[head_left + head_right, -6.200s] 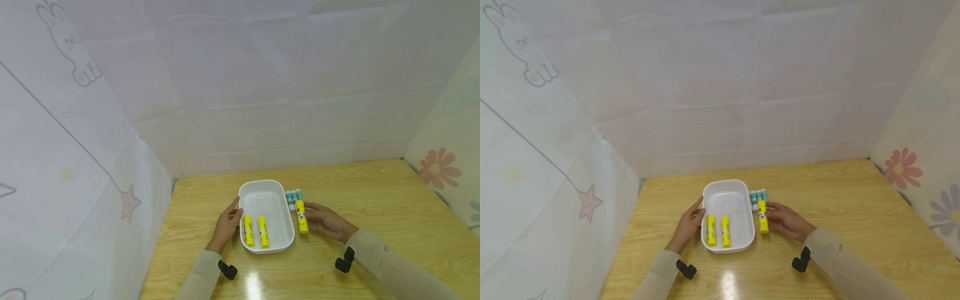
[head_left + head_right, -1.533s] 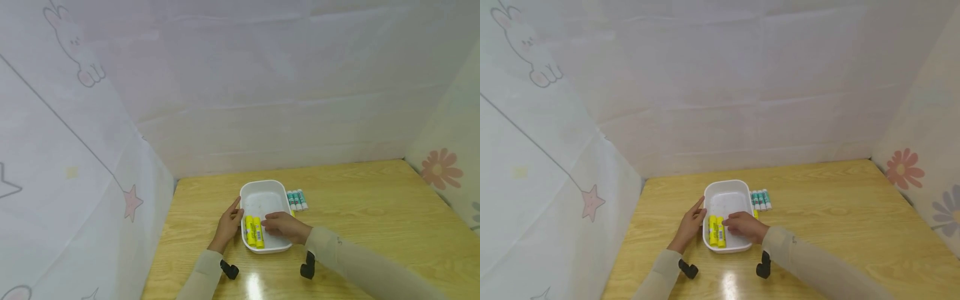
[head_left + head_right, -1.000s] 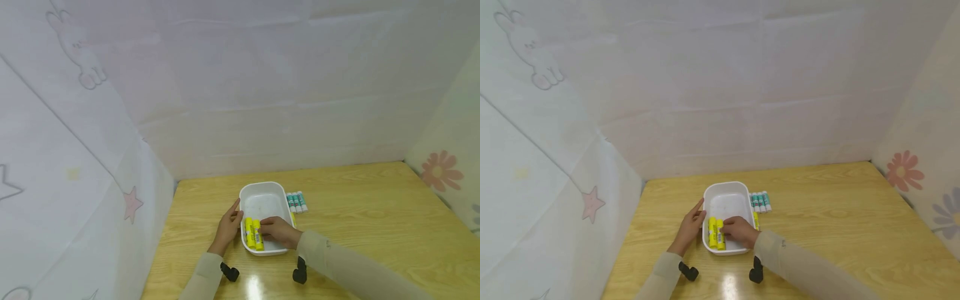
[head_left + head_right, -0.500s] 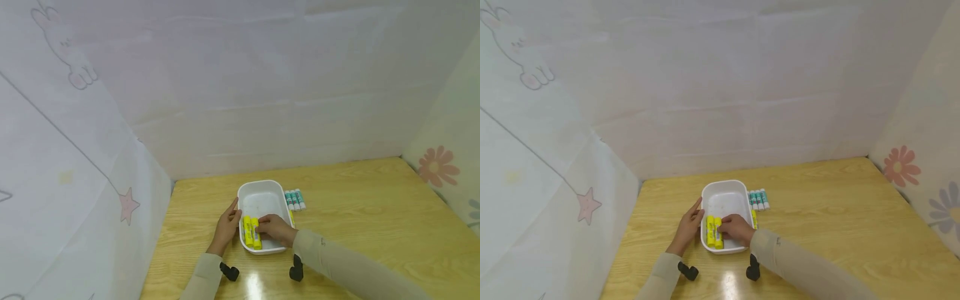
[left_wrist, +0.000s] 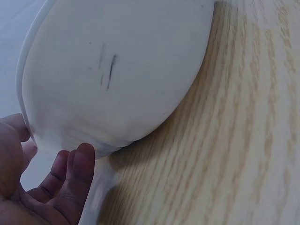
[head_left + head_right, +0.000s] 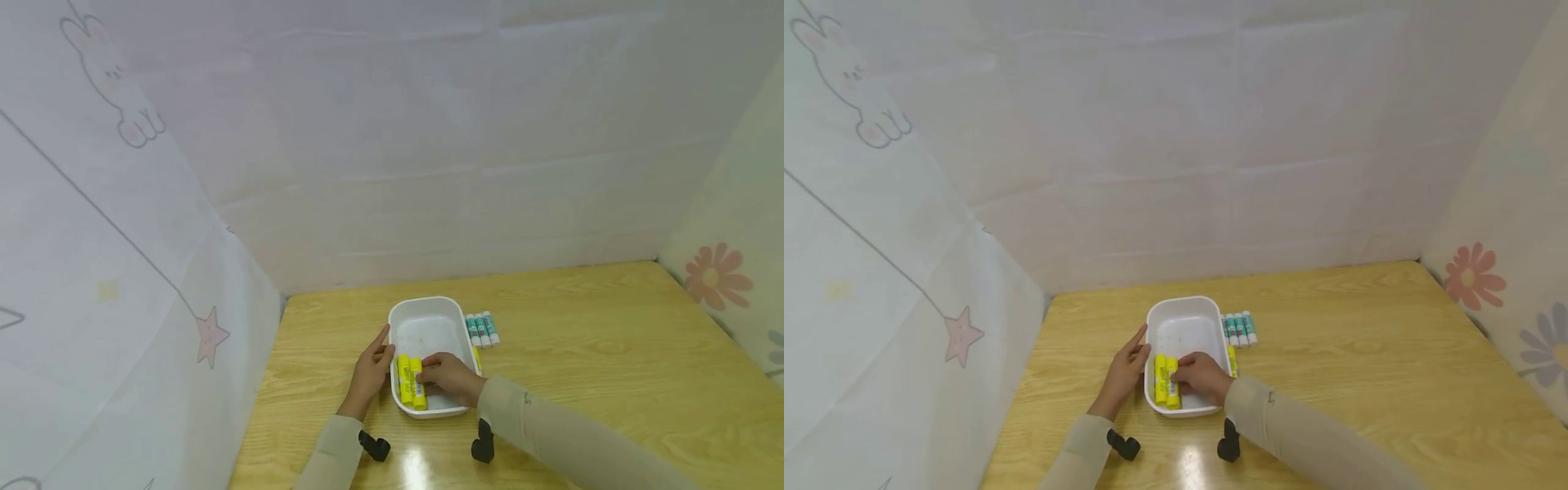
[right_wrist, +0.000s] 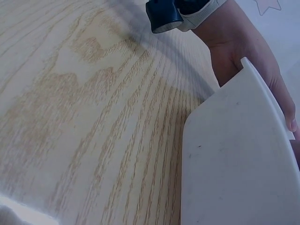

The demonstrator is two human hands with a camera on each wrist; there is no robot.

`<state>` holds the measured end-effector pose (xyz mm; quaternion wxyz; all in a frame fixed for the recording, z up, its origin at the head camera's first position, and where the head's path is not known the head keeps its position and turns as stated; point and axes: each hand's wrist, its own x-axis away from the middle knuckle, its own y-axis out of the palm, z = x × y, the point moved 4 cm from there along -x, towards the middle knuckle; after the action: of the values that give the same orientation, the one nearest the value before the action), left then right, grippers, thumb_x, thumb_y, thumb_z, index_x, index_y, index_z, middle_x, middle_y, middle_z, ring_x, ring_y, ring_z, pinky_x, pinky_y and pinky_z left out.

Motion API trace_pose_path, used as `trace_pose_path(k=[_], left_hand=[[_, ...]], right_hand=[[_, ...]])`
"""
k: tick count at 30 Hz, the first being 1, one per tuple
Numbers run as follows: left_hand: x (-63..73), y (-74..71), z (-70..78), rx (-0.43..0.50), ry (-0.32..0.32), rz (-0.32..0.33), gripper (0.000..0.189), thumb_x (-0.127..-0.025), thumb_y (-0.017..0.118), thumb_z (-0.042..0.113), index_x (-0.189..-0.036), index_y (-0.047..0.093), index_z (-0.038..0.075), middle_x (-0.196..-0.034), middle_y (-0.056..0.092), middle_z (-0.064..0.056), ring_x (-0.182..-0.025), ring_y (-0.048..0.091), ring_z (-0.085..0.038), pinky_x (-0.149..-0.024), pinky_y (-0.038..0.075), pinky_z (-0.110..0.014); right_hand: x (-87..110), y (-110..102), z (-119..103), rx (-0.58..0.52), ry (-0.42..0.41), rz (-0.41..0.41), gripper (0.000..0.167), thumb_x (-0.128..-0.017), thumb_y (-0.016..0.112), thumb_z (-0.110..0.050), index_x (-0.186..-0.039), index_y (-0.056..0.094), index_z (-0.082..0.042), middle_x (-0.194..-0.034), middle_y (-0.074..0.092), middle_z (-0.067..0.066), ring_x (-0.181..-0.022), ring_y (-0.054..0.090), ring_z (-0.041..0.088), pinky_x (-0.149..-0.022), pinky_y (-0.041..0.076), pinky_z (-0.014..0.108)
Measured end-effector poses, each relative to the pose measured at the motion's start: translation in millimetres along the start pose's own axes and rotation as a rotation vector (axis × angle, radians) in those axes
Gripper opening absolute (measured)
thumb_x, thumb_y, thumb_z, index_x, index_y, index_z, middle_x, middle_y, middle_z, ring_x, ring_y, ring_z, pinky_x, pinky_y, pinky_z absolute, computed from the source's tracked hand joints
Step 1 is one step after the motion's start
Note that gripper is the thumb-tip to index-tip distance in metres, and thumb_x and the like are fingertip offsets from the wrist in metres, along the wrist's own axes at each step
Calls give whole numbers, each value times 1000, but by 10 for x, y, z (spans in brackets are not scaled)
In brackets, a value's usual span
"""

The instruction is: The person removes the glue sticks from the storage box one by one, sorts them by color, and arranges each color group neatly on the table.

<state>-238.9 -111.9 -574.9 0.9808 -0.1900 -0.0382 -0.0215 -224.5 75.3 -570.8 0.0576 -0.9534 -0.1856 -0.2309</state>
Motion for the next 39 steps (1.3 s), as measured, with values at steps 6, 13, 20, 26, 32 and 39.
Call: trace_pose_path(k=[6,13,20,26,32,39], left_hand=[[1,-2,8,-18,-9,7,49,-103,50,34,-150,37,39,-119,57,-10,-112,59,-27,-88,54,-40],[4,-3,13,-20,-15,10,48,-103,49,34,-149,37,39,-119,57,-10,-111,59,-26,-88,54,-41],[1,1,9,-9,-9,11,49,-102,50,38,-149,37,40,-117,58,-9,-110,60,-25,-87,54,-38],[7,-4,10,-11,-4,14,50,-101,51,40,-149,38,39,-118,58,-10,-112,60,-27,-87,55,-39],[6,-10,2,-12,5,20,49,-102,52,38,-149,38,39,-118,59,-11,-111,60,-27,-87,55,-41],[-3,0,-7,-12,12,28,49,-101,53,40,-148,40,40,-116,60,-10,-109,61,-26,-85,55,-40]], right_hand=[[-19,7,12,3,7,0,49,-86,74,-14,-125,51,6,-107,62,13,-90,64,21,-80,57,36],[-5,11,8,-3,4,-8,49,-87,73,-12,-127,51,6,-108,62,14,-92,64,22,-81,57,37],[3,3,5,-23,-25,-41,54,-88,73,-16,-132,50,5,-111,63,12,-94,65,22,-84,56,38],[18,-13,-53,-116,-72,-87,58,-91,70,-20,-137,45,6,-120,61,14,-102,63,23,-91,53,40],[2,-16,-79,-261,-110,-135,59,-93,67,-15,-140,39,10,-127,56,19,-110,60,25,-98,49,44],[-3,-62,-85,-381,-129,-164,61,-95,65,-16,-143,36,7,-135,51,20,-116,58,27,-101,47,42]])
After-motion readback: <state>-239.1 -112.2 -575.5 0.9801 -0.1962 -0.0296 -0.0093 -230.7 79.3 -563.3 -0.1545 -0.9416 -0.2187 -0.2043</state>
